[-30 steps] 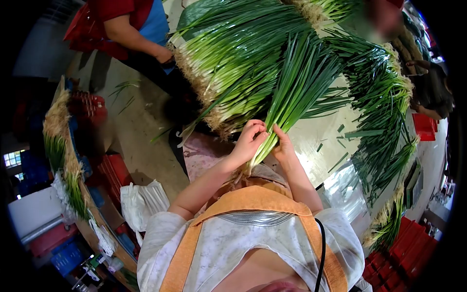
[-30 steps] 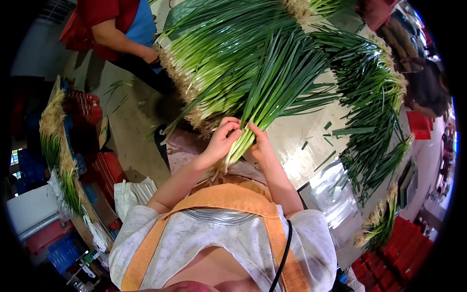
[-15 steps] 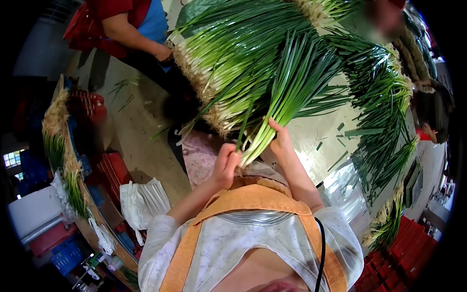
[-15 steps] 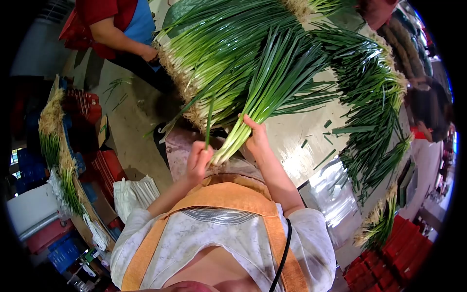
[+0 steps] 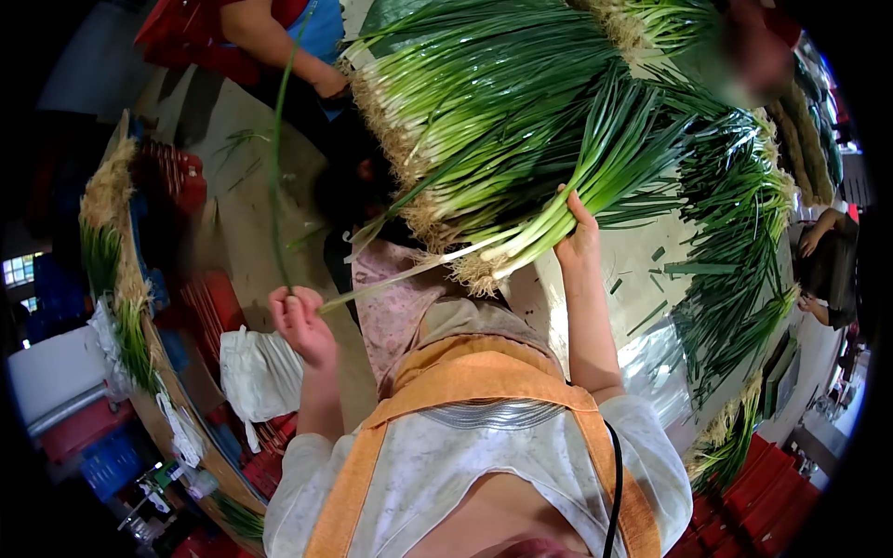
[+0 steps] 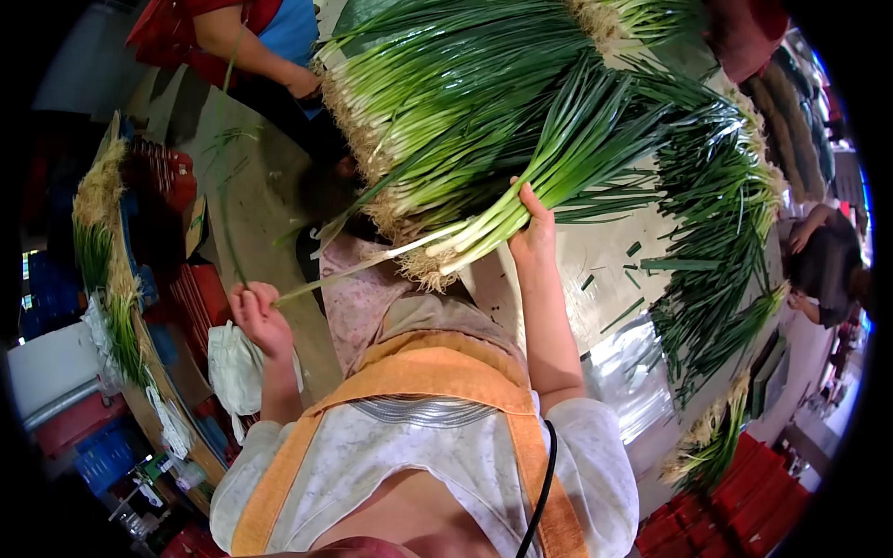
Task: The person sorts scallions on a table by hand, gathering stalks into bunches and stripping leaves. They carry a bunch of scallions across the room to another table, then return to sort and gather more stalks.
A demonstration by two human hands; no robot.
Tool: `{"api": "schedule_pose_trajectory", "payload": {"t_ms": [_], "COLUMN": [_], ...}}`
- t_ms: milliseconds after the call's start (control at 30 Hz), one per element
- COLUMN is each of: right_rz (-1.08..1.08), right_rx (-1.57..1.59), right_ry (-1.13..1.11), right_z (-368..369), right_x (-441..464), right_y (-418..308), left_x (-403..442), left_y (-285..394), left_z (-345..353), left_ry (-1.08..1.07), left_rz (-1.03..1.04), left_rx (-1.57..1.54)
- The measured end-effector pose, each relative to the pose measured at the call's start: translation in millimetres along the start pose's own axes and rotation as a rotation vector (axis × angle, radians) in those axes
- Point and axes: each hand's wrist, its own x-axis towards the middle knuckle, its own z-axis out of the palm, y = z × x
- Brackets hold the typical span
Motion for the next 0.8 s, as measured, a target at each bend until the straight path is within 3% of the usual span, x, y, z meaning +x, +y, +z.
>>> {"api": "schedule_pose_trajectory", "payload": {"t_ms": [100,200,233,267,367,433,467,500,533,633,700,800], "right_rz": [-0.074,-0.049,-0.045,-0.029,-0.004,0.001,0.016,0.022,0.041,0.144,0.056,0.111], "right_rx": [0.000,0.033,0.013,-0.008,-0.043,-0.036,-0.048,-0.064,-0.051,0.116,0.125,0.039], "right_ry": [-0.017,-0.037,-0.017,-0.010,0.012,0.028,0.028,0.011,0.012,-0.077,-0.087,-0.032], "right_z": [5.6,0.5,3.2,4.4,5.8,4.4,3.5,0.3,4.8,8.8,14.2,1.6], "right_x": [-4.9,-3.9,-6.3,-7.5,-11.0,-13.1,-14.6,-14.7,-19.9,-33.7,-48.5,-50.5], "right_y": [-14.7,-22.4,-21.1,-18.1,-10.9,-6.4,-3.7,-0.6,2.3,9.7,18.0,21.3], "left_x": [20.2,28.9,32.5,34.6,28.6,14.4,-0.9,-11.0,-17.5,-31.5,-37.9,-44.7], "left_y": [12.3,7.6,6.2,4.1,-16.6,-27.3,-24.9,-36.8,-32.2,-46.3,-52.6,-59.3], "left_z": [-49.8,-71.4,-62.1,-48.0,1.0,33.0,58.4,75.0,96.6,128.9,141.4,147.5], "left_ry": [0.175,0.294,0.110,-0.121,-0.305,-0.611,-0.700,-0.868,-0.959,-0.975,-0.997,-1.033], "left_rz": [0.010,-0.147,-0.224,-0.270,-0.138,0.064,-0.108,0.209,0.256,0.379,0.427,0.449], "left_rx": [0.034,0.286,0.470,0.451,0.821,0.694,0.411,0.533,0.404,0.324,0.331,0.356]}}
